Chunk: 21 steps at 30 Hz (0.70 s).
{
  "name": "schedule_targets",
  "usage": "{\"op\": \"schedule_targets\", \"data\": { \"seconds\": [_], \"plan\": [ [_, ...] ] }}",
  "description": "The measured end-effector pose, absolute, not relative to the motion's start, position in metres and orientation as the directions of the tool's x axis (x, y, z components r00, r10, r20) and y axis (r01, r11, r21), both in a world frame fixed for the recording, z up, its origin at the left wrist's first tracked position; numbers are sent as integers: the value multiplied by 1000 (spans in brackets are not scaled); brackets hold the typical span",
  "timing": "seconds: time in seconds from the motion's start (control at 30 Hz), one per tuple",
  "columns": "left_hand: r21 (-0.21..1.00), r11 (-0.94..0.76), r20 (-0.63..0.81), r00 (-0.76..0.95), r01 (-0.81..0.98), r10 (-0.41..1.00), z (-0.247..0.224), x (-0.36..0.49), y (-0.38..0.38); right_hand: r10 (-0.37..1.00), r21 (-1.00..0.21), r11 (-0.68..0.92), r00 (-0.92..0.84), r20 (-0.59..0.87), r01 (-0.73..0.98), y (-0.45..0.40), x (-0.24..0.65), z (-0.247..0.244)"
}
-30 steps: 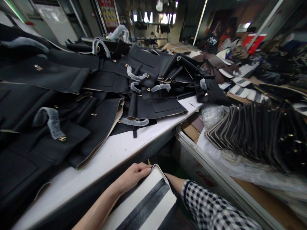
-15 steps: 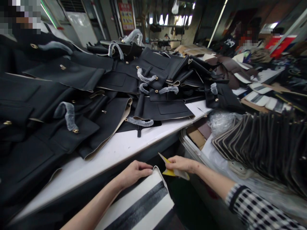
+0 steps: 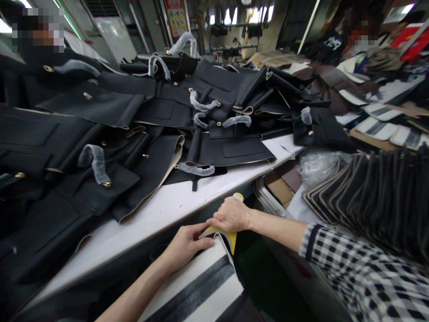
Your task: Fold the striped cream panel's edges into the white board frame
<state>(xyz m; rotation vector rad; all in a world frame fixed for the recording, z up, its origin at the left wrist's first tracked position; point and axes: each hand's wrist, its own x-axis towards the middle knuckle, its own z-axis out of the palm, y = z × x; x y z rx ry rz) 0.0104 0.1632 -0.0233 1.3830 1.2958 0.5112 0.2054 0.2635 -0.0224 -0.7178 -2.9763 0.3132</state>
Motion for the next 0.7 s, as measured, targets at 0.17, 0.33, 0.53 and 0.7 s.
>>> {"op": "schedule_targets", "data": {
  "seconds": [0.17, 0.33, 0.53, 0.7],
  "plan": [
    [882, 199, -358, 333, 427, 872, -23, 10, 162, 378, -74, 923, -926, 1, 377, 262, 204, -17],
    [866, 150, -347, 357, 477, 868, -21, 9, 161, 378, -73, 923, -926, 6, 377, 260, 203, -16],
    [832, 60, -296, 350, 551, 889, -20, 10, 159, 366, -80, 928, -930, 31, 363, 257, 202, -17],
    [793, -15, -273, 377, 609, 885, -16, 11, 160, 377, -84, 922, -926, -25, 378, 257, 203, -18]
  ]
}}
